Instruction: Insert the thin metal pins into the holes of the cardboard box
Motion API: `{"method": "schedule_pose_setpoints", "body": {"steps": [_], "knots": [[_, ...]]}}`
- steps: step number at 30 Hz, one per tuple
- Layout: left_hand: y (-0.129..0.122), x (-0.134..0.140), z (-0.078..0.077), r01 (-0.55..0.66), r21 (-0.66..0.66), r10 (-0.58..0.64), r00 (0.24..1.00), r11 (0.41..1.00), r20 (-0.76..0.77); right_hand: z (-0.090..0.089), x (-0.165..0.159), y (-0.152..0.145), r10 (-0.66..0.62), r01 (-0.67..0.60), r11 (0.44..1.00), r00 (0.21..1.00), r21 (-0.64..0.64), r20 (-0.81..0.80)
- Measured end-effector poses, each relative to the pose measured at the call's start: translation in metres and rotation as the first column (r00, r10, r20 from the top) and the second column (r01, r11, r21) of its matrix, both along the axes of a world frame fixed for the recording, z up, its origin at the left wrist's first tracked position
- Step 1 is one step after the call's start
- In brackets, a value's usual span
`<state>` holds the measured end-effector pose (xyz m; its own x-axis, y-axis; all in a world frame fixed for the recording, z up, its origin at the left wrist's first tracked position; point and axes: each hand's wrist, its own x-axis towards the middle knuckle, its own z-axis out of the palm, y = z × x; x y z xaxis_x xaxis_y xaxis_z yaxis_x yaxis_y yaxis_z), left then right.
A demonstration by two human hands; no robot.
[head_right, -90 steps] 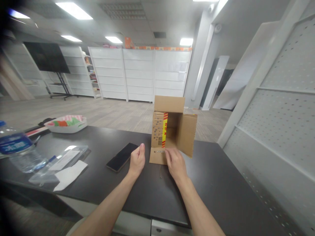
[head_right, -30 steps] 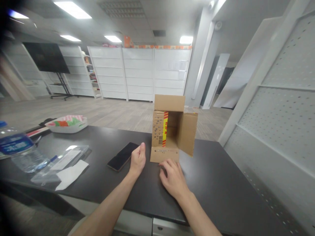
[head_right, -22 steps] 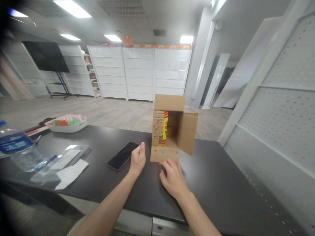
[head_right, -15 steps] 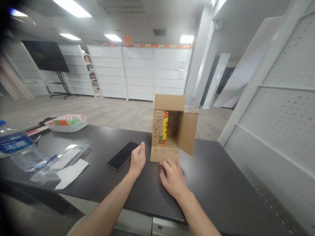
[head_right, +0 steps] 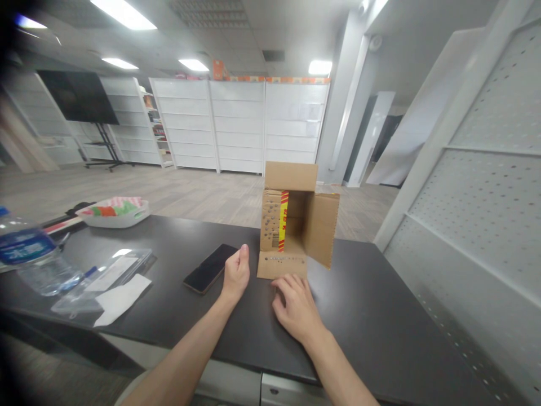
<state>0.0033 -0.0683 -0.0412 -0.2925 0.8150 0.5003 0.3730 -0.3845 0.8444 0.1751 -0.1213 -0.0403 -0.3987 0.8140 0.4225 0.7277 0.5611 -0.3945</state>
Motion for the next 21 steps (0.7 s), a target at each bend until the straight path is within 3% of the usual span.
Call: {"method": "schedule_pose_setpoints", "body": {"steps": [21], "knots": [[-0.0003, 0.0009, 0.0016, 0.01, 0.012, -0.01, 0.999, 1.0, 0.031, 0.0041, -0.0018, -0.0037, 0.047, -0.048, 0.999, 0.995, 0.001, 0.088]]}}
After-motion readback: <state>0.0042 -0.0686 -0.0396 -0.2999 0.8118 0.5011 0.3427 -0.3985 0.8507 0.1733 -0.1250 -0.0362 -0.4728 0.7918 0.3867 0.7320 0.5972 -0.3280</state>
